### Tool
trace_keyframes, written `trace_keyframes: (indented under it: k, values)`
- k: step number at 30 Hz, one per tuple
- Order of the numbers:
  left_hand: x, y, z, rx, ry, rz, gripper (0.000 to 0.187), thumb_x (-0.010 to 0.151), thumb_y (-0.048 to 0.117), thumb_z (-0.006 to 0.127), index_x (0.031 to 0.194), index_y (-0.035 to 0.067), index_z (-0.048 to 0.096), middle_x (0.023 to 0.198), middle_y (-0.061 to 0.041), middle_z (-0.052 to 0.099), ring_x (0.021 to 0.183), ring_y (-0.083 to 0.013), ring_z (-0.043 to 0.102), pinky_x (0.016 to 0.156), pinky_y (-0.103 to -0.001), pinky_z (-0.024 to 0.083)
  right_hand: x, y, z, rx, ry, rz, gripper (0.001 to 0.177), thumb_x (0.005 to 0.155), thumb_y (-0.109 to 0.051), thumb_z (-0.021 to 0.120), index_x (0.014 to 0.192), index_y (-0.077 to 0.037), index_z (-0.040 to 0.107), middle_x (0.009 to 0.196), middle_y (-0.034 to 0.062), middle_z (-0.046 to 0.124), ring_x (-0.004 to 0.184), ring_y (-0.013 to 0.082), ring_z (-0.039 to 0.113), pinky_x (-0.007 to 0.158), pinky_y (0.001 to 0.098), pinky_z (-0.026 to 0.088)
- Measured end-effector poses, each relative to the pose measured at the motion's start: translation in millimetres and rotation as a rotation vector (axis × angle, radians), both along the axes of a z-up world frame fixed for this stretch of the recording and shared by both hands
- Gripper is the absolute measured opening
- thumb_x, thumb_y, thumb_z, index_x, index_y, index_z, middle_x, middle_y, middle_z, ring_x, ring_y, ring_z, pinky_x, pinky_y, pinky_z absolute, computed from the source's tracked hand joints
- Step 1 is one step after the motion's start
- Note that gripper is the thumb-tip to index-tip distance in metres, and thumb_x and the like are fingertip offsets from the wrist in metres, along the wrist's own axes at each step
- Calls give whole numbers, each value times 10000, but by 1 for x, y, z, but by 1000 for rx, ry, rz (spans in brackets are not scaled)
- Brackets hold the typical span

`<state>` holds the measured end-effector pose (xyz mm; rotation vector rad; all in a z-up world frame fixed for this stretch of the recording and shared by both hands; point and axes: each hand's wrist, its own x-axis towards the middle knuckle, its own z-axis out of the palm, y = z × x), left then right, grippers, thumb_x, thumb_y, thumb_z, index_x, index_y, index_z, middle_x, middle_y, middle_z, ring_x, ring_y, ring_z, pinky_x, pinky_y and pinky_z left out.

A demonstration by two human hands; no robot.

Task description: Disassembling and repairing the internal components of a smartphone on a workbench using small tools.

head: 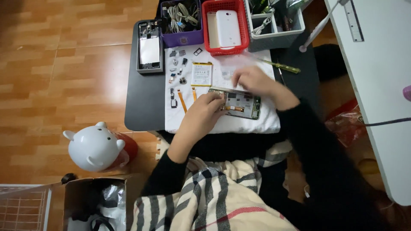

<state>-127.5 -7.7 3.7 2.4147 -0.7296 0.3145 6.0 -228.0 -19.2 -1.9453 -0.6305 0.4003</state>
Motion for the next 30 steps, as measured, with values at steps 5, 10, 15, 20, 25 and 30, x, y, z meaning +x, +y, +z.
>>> trace_keyframes:
  k: [5,10,15,20,25,30]
  values:
    - [-14,0,-46,-56,-239,132,80,869,128,797,917,71,766,997,-116,703,977,-301,699,822,-365,574,-47,19,39,-517,-263,165,285,940,-348,594,974,-107,744,810,216,735,861,465,704,769,577,531]
    - [-20,-5,-46,-109,-241,195,55,920,114,762,873,91,779,935,-72,741,941,-220,736,833,-292,576,-73,23,55,-533,-290,211,202,934,-277,635,950,-106,740,763,135,771,763,392,746,682,498,572]
    - [-23,-10,-40,-191,-327,237,59,848,82,833,883,58,793,877,-79,760,943,-232,752,858,-300,594,-82,28,34,-552,-223,83,178,957,-288,633,997,-126,695,688,89,709,789,370,729,713,473,546]
    - [-25,-10,-38,-229,-317,247,54,849,78,832,877,50,795,857,-83,767,943,-234,759,866,-304,602,-88,28,21,-542,-195,-5,166,942,-293,676,1056,-175,704,658,41,688,803,322,730,726,437,552]
    - [-25,-10,-45,-225,-341,262,54,862,99,824,880,61,791,874,-70,764,971,-228,749,876,-309,602,-87,30,23,-580,-170,-27,164,943,-323,672,1041,-195,698,706,40,696,835,312,729,747,435,546]
    - [-25,-9,-37,-232,-323,252,63,834,64,835,877,41,796,839,-98,767,939,-247,760,863,-308,608,-76,35,29,-569,-107,16,146,894,-252,720,988,-141,709,688,79,682,806,353,709,749,448,525]
